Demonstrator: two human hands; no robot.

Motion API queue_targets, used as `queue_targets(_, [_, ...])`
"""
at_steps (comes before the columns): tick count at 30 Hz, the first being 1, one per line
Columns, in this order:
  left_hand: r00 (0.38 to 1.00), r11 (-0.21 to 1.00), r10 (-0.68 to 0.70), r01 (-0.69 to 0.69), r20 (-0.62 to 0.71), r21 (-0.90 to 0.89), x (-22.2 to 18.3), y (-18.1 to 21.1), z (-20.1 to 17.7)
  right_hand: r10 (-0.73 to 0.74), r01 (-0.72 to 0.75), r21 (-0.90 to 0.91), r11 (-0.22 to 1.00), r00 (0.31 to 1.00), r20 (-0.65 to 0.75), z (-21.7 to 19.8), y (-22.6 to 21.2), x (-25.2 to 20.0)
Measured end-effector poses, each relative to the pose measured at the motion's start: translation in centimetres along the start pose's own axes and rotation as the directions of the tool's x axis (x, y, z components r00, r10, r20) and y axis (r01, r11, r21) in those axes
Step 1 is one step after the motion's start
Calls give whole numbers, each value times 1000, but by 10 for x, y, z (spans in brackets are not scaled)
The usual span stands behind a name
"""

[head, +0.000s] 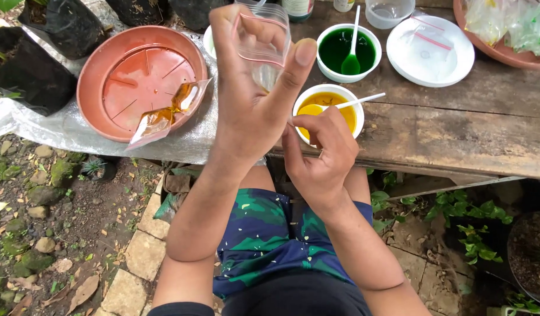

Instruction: Packaging yellow liquid into small plastic bags using a spoon and a small cup on a wooden table in an outdoor setting.

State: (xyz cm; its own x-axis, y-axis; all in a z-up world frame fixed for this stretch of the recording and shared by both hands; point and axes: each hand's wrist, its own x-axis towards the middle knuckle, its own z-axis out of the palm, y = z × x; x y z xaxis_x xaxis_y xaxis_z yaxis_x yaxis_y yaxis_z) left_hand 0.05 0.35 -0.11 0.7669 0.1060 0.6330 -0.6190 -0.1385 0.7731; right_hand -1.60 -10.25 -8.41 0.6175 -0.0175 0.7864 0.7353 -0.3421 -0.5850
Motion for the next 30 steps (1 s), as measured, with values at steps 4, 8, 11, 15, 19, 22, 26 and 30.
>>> queue_targets(4, [1000, 1000, -24, 24, -6, -1, 0, 1, 3, 103, -104, 69, 992, 995, 7, -1, -7, 0])
queue_targets(8, [1000, 1000, -11, 11, 15, 14, 0, -2, 3, 210, -207, 133, 969, 978, -10, 0, -5, -4])
queue_targets(11, [1000, 999, -14, 13, 14, 47, -1, -1, 3, 274, -281, 168, 945, 960, 62, -2, -9, 3])
queue_targets(15, [1000, 999, -14, 13, 17, 46, -2, -3, 4, 210, -225, 245, 943, 974, 85, -3, -2, 1])
queue_targets(19, [1000, 997, -19, 19, 3, 81, -3, -5, 5, 201, -208, 175, 962, 978, 57, -6, -2, -3])
queue_targets(22, [1000, 994, 4, -4, 3, 111, -4, -6, 3, 132, -134, 142, 981, 991, 24, -5, -3, -6])
queue_targets(26, [1000, 975, 30, -28, -7, 219, -7, -4, 4, 93, -86, 138, 987, 994, -50, 2, 6, -21])
queue_targets(30, [996, 913, 84, -75, -5, 401, -12, -2, 4, 141, -119, 176, 977, 982, -123, 8, 7, -26])
